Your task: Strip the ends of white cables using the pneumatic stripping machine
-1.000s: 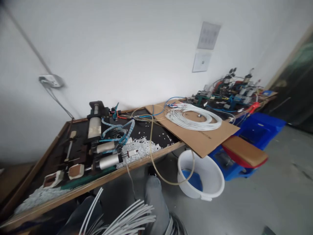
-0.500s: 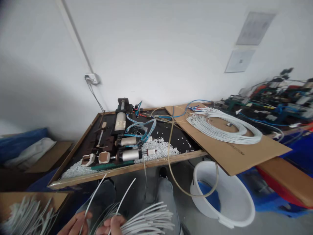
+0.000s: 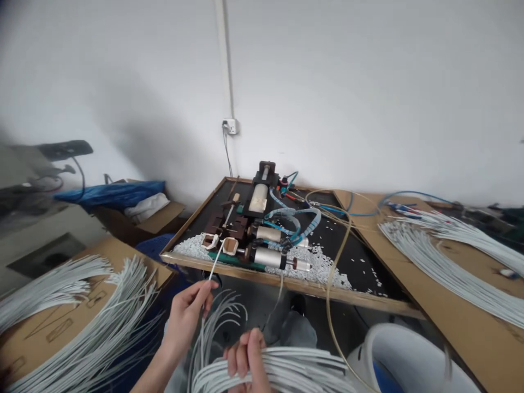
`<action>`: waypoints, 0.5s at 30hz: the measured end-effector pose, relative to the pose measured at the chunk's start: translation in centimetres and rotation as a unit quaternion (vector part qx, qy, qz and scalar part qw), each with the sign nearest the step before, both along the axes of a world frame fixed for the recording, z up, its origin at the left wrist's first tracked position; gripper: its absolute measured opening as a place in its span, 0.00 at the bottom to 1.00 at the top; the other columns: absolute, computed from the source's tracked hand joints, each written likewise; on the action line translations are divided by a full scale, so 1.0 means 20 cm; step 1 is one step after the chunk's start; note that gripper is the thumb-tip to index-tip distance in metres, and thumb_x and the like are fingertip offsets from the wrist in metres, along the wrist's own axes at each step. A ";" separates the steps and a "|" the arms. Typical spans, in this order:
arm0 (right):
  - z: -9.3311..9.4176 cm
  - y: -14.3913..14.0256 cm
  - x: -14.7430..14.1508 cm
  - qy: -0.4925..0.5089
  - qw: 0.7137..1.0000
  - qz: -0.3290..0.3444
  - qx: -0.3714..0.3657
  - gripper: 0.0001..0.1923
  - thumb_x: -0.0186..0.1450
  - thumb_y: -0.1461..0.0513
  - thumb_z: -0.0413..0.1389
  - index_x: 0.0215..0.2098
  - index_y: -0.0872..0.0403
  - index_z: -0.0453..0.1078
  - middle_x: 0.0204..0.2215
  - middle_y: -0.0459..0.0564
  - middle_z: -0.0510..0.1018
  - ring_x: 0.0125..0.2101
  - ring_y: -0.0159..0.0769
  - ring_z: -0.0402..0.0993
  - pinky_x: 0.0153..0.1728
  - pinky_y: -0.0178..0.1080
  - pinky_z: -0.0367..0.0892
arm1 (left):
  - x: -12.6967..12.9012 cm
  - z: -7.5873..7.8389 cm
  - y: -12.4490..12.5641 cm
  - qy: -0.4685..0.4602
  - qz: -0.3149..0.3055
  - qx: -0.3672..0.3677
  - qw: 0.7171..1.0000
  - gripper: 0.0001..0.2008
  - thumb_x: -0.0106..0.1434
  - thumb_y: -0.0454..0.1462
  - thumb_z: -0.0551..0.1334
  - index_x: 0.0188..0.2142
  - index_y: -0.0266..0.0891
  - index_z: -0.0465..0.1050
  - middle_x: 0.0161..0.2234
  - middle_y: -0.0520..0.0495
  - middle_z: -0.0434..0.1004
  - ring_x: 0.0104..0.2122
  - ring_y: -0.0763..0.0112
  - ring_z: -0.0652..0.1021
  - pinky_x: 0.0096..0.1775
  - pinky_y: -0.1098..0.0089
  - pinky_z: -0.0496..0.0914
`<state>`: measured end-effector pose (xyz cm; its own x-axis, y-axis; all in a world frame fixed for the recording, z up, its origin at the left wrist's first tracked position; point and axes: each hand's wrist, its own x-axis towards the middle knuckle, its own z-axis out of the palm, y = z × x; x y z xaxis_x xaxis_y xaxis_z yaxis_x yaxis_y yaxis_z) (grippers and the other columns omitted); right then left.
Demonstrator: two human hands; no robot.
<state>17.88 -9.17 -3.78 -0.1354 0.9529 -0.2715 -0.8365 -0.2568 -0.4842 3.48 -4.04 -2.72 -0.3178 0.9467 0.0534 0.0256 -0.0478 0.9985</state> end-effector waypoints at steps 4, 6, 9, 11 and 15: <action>0.06 0.05 0.03 0.016 0.999 -0.040 -0.022 0.17 0.51 0.49 0.70 0.24 0.53 0.75 0.10 0.33 0.57 0.16 0.22 0.57 0.30 0.32 0.65 | 0.01 -0.02 0.09 -0.013 0.014 0.014 1.000 0.14 0.64 0.46 0.59 0.31 0.41 0.77 0.16 0.56 0.63 0.17 0.74 0.63 0.23 0.74 0.59; 0.08 0.07 0.02 0.012 0.998 -0.060 -0.027 0.18 0.50 0.49 0.70 0.23 0.53 0.75 0.10 0.33 0.58 0.16 0.22 0.57 0.30 0.32 0.65 | 0.00 -0.03 0.12 -0.014 0.021 0.019 0.999 0.14 0.64 0.47 0.60 0.31 0.40 0.77 0.16 0.56 0.63 0.17 0.74 0.64 0.23 0.74 0.59; 0.08 0.08 0.02 0.004 0.997 -0.067 -0.031 0.18 0.49 0.49 0.71 0.23 0.53 0.74 0.11 0.33 0.57 0.17 0.22 0.56 0.31 0.32 0.64 | 0.00 -0.04 0.15 -0.015 0.019 0.023 0.999 0.15 0.63 0.48 0.60 0.31 0.39 0.77 0.17 0.55 0.64 0.18 0.74 0.64 0.22 0.74 0.60; 0.08 0.09 0.02 0.001 0.997 -0.066 -0.030 0.18 0.50 0.49 0.70 0.23 0.53 0.74 0.11 0.33 0.56 0.17 0.23 0.55 0.31 0.32 0.63 | 0.00 -0.04 0.17 -0.024 0.015 0.024 0.999 0.16 0.63 0.48 0.61 0.31 0.39 0.77 0.17 0.55 0.65 0.18 0.74 0.65 0.22 0.74 0.60; 0.09 0.10 0.02 -0.001 0.997 -0.071 -0.034 0.19 0.50 0.48 0.70 0.24 0.52 0.73 0.12 0.33 0.55 0.18 0.24 0.55 0.31 0.33 0.63 | 0.00 -0.04 0.19 -0.043 0.020 0.026 0.999 0.16 0.62 0.48 0.62 0.31 0.38 0.76 0.17 0.55 0.65 0.18 0.74 0.65 0.22 0.74 0.60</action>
